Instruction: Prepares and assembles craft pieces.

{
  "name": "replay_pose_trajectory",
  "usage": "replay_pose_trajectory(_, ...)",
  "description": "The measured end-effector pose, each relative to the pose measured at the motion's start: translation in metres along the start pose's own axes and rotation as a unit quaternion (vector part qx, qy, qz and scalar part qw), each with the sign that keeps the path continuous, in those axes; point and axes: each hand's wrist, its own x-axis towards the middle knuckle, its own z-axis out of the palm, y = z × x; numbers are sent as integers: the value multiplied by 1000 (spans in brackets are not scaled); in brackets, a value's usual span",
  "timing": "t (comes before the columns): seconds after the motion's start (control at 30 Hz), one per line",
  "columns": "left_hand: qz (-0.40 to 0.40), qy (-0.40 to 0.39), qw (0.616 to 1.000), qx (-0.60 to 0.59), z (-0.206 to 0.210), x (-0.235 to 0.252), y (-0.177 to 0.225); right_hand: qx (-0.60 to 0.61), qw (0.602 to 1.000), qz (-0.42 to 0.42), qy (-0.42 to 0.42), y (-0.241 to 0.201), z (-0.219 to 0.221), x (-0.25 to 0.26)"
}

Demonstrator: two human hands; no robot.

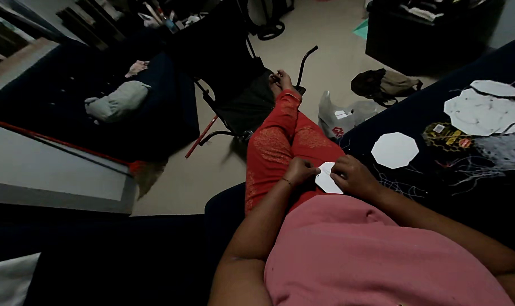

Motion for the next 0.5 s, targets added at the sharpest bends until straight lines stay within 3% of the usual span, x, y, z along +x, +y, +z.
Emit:
replay_pose_trajectory(0.13, 31, 66, 997, -10, 4, -3, 3, 2, 1000, -19, 19, 2, 2, -3)
replay_pose_trajectory(0.27, 151, 138, 978, -44, 11, -11, 4, -1, 999, -26, 28, 1, 4, -3)
replay_pose_trajectory(0.37, 204, 129, 966, -91, 15, -12, 7, 9, 998, -43, 49, 3, 6, -5)
replay_pose_trajectory(0.5, 183, 99, 970, -126, 14, -12, 13, 87, 987, -37, 129, 6, 9, -10)
